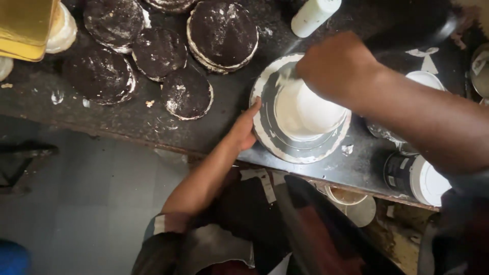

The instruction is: The person places a cake layer on a rotating stand and applies white frosting using a spatula and a triangular comb.

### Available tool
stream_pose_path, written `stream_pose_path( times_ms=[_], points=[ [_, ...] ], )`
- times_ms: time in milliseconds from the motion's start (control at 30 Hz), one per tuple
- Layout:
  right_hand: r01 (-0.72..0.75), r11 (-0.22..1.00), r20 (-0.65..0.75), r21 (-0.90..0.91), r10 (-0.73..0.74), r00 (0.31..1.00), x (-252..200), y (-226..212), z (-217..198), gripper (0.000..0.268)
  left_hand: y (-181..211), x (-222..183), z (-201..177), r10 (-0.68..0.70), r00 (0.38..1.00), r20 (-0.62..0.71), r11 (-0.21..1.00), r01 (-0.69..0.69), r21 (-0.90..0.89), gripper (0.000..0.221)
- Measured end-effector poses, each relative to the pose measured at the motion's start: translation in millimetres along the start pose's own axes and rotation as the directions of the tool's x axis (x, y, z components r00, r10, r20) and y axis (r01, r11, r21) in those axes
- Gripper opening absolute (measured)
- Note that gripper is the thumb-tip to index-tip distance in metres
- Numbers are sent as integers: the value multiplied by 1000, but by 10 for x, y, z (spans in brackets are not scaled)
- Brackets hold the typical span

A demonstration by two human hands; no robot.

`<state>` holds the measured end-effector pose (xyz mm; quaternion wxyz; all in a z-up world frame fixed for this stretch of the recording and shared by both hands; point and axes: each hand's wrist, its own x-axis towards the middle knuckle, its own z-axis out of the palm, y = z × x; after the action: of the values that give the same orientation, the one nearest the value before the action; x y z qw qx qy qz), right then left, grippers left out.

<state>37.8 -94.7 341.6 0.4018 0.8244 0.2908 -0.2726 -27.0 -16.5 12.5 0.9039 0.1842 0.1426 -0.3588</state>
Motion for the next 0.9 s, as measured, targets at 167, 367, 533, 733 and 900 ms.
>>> stream_pose_path(
  times_ms=[167,367,533,733,900],
  points=[
    [178,980,84,93,-186,979,-255,-237,78,53,100,-96,73,89,994,67,991,-82,-106,82],
    [93,991,95,-94,-84,992,-256,-176,-24,81,-132,-261,-48,-143,989,20,987,144,-64,109],
    [165,986,-37,-24,-166,985,-348,-320,7,83,-134,-329,-107,-211,977,-32,977,211,9,120],
    [172,984,93,-52,-167,982,-409,-303,-6,39,-168,-407,-274,-103,967,235,995,97,36,130],
    [113,993,-104,-29,-115,988,-395,-268,87,42,-366,-356,-331,-284,951,125,959,280,54,128]
  ],
)
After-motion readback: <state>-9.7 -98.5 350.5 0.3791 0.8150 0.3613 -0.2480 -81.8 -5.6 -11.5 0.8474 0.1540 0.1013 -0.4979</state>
